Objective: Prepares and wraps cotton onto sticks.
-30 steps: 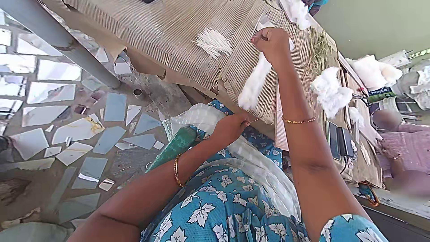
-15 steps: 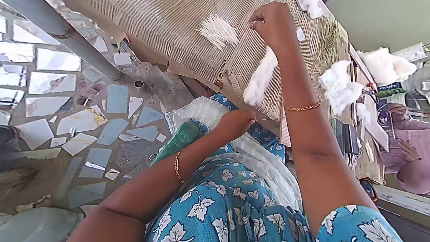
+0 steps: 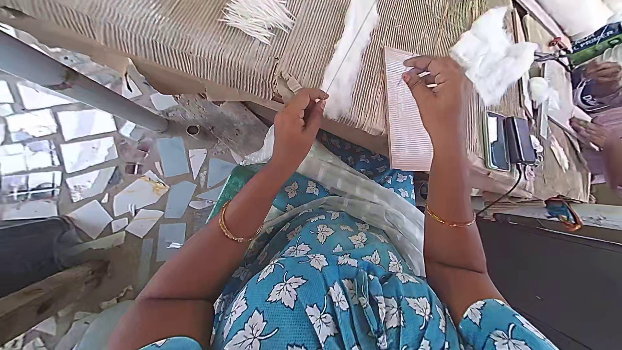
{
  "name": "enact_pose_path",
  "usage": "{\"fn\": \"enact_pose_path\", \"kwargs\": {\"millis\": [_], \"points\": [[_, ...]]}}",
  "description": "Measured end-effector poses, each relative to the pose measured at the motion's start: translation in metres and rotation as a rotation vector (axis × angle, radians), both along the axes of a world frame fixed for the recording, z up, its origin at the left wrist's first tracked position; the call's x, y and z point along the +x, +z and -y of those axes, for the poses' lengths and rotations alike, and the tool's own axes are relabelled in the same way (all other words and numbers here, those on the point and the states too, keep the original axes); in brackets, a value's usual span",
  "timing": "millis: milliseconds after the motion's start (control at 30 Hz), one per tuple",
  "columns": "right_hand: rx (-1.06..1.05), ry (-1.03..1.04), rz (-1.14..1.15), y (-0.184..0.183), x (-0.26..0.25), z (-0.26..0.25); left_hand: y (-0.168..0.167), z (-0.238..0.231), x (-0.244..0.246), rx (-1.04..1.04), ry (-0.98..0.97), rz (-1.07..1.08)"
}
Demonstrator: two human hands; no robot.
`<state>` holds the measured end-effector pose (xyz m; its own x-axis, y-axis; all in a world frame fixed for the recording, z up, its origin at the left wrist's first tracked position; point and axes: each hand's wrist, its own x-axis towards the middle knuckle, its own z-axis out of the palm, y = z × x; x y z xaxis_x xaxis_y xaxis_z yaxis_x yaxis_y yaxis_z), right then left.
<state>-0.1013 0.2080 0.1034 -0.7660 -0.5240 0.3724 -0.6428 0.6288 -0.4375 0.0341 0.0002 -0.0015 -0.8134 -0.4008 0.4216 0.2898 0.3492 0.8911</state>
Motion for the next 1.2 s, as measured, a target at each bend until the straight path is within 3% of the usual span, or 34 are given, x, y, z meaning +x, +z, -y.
{"fn": "enact_pose_path", "kwargs": {"millis": [133, 300, 467, 833, 967, 1200], "points": [[-0.04, 0.15, 0.108, -0.067, 0.035, 0.014, 0.019, 0.01, -0.011, -0.073, -0.001, 0.031], [-0.071, 0.209, -0.001, -0.097, 0.056, 0.041, 0.031, 0.02, -0.03, -0.388, -0.06, 0.288], [0.018, 0.121, -0.057, -0.1, 0.065, 0.043, 0.027, 0.022, -0.039, -0.4, -0.11, 0.44], [-0.058, 0.114, -0.044, -0.101, 0.071, 0.042, 0.022, 0.014, -0.039, -0.542, -0.097, 0.463], [-0.163, 0.13, 0.045, -0.106, 0.062, 0.042, 0.018, 0.012, -0.039, -0.577, -0.08, 0.428], [-0.336, 0.14, 0.466, -0.086, 0.066, 0.006, 0.02, 0.011, -0.038, -0.571, -0.072, 0.438]]}}
